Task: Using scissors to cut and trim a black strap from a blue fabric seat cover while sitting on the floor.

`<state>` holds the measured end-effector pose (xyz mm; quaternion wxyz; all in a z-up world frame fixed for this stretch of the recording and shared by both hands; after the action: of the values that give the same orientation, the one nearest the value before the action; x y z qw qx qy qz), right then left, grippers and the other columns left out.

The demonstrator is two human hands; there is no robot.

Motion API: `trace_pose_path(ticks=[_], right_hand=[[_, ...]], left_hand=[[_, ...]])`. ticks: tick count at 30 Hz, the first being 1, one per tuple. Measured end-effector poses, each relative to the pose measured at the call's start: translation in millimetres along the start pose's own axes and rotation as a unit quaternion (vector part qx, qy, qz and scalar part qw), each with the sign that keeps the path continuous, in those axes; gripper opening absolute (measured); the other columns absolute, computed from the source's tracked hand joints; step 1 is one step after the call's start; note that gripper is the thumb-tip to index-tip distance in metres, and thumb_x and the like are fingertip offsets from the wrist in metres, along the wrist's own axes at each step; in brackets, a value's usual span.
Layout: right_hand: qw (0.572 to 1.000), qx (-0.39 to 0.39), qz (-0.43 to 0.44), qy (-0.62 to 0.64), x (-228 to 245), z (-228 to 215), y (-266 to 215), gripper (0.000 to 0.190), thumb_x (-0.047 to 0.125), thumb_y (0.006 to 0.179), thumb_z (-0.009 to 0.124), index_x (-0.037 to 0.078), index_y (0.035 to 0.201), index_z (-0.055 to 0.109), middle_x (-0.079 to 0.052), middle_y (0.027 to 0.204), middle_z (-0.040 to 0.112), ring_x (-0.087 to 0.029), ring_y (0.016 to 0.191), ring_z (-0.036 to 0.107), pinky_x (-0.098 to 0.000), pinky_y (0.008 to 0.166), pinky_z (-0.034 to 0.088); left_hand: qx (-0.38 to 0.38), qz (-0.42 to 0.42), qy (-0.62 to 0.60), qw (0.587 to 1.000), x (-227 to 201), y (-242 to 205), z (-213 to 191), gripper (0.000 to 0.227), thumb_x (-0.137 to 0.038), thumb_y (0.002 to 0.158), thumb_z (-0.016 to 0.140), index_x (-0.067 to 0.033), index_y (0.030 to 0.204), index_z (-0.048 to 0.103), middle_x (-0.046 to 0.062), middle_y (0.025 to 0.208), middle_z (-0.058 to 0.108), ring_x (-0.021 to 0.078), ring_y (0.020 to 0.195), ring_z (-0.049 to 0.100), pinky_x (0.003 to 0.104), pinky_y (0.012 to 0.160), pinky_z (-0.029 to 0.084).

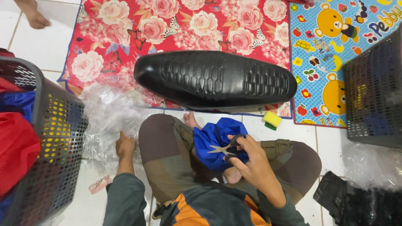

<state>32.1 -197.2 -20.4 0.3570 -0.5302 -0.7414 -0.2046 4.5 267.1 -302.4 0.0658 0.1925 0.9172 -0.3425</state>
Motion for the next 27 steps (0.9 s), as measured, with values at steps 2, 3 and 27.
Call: trace_pose_path(ticks=[2,3,27], right_hand=[[1.0,0.0,0.007,-0.001,-1,0,1,0.046,0.02,0.084,0.074,0.014,0.129,0.065,-0.007,0.112,0.064,-0.022,0.094,0.062,-0.037,0.084,0.053],[1.0,-0.006,-0.008,0.003,1,-1,2,0.05,0.019,0.084,0.074,0.014,0.132,0.065,-0.006,0.108,0.063,-0.022,0.093,0.062,-0.0363,0.084,0.052],[1.0,0.001,-0.017,0.016,2,-5,2,0.052,0.021,0.086,0.076,0.021,0.136,0.064,-0.002,0.11,0.063,-0.02,0.097,0.063,-0.0368,0.092,0.046]], left_hand=[[0.016,0.005,-0.018,1.0,-2,-5,-2,0.046,-0.018,0.101,0.049,-0.0173,0.147,0.049,0.024,0.126,0.066,0.0457,0.106,0.067,0.052,0.084,0.055],[0.014,0.004,-0.028,0.999,-2,-6,-3,0.052,-0.019,0.1,0.047,-0.0187,0.152,0.045,0.024,0.13,0.065,0.0457,0.108,0.067,0.052,0.086,0.056],[0.058,-0.016,0.012,0.998,-9,24,2,0.067,-0.03,0.1,0.044,-0.0256,0.166,0.03,0.017,0.122,0.074,0.0309,0.095,0.076,0.047,0.091,0.056]])
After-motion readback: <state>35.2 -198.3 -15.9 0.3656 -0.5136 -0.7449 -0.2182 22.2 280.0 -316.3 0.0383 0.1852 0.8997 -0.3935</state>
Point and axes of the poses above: each hand's wrist, its own y-axis towards the middle knuckle, its own z-axis out of the palm, x = y × z, the point moved 6 cm from there along y, towards the middle knuckle
